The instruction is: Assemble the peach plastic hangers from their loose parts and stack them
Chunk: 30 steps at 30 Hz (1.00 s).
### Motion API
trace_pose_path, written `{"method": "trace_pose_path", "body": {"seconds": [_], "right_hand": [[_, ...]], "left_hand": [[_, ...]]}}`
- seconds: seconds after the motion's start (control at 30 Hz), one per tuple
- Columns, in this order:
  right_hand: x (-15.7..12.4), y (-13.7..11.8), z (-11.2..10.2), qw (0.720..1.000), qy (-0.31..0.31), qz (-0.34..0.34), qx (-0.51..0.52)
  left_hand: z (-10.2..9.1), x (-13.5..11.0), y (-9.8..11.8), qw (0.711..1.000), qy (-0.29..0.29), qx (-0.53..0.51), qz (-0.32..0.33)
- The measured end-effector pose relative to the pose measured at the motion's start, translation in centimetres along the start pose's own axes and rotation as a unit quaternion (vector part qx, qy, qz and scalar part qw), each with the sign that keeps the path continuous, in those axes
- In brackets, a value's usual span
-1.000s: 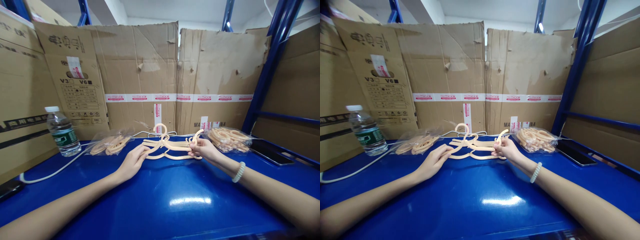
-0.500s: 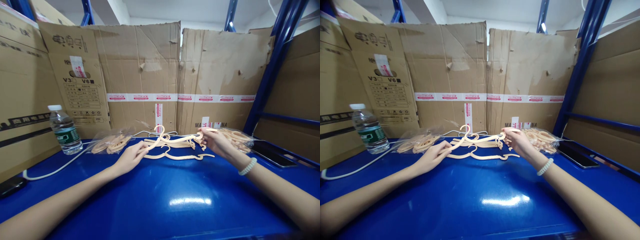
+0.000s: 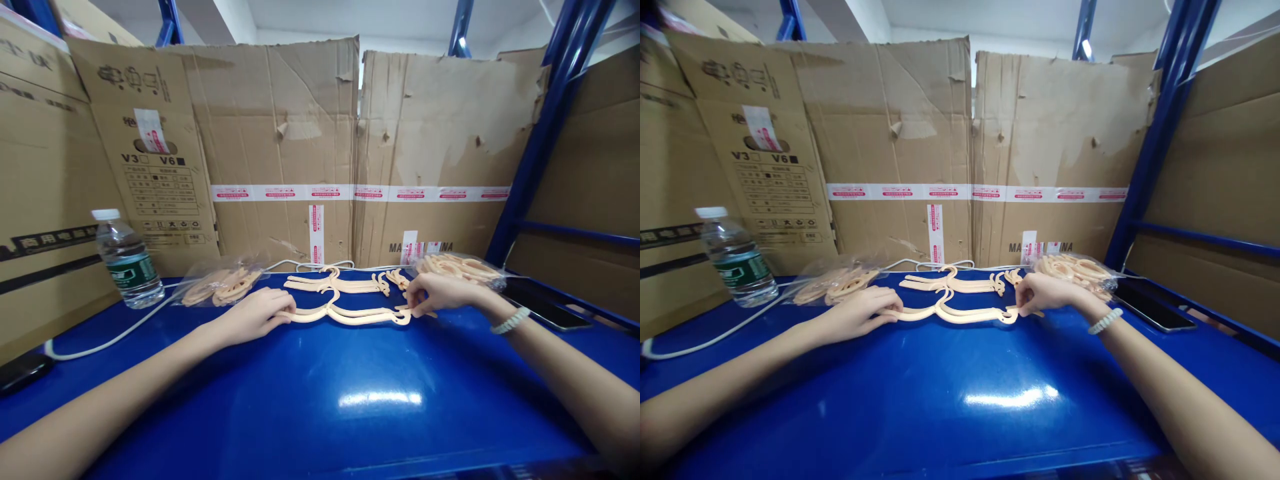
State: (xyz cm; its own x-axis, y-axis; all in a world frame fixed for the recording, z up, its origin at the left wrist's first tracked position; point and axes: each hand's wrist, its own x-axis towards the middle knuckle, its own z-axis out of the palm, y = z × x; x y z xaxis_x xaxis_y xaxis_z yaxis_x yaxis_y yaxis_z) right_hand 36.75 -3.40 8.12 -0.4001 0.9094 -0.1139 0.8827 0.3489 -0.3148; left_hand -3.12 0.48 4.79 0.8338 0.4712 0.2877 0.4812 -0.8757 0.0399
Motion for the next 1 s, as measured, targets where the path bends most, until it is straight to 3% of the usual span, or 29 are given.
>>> {"method": "trace_pose_path", "body": {"seconds": [0.27, 0.47, 0.63, 0.7, 0.73, 0.8, 0.87, 0.9, 0.93, 1.0], "right_hand": [[0.2, -0.7, 0.7, 0.994, 0.031, 0.051, -0.087], [-0.1, -1.6, 1.1, 0.991, 0.074, 0.018, -0.109], [0.0, -2.2, 1.5, 0.982, 0.122, 0.028, -0.144], [0.1, -2.2, 1.6, 0.978, 0.139, 0.038, -0.152], [0.2, -2.2, 1.7, 0.976, 0.147, 0.040, -0.152], [0.4, -2.1, 1.9, 0.973, 0.171, 0.043, -0.147], [0.7, -1.9, 2.1, 0.969, 0.202, 0.041, -0.139], [0.9, -1.8, 2.3, 0.967, 0.215, 0.037, -0.133], [1.1, -1.8, 2.4, 0.966, 0.225, 0.033, -0.124], [1.3, -1.8, 2.7, 0.965, 0.238, 0.025, -0.107]], "left_hand": [[0.4, 0.0, 0.8, 1.000, -0.019, 0.024, -0.005], [0.3, -0.1, 1.3, 1.000, 0.006, 0.004, -0.019], [-0.2, 0.1, 2.3, 0.994, 0.038, -0.094, -0.049], [-0.6, 0.4, 3.6, 0.966, 0.042, -0.238, -0.096], [-0.8, 0.4, 4.5, 0.933, 0.040, -0.333, -0.133], [-1.2, 0.4, 6.6, 0.834, 0.082, -0.513, -0.187], [-1.4, 0.0, 8.7, 0.743, 0.111, -0.632, -0.190], [-1.3, -0.4, 9.5, 0.729, 0.092, -0.650, -0.192], [-1.2, -0.8, 10.0, 0.736, 0.077, -0.653, -0.161], [-0.5, -1.9, 10.1, 0.779, 0.034, -0.613, -0.130]]}}
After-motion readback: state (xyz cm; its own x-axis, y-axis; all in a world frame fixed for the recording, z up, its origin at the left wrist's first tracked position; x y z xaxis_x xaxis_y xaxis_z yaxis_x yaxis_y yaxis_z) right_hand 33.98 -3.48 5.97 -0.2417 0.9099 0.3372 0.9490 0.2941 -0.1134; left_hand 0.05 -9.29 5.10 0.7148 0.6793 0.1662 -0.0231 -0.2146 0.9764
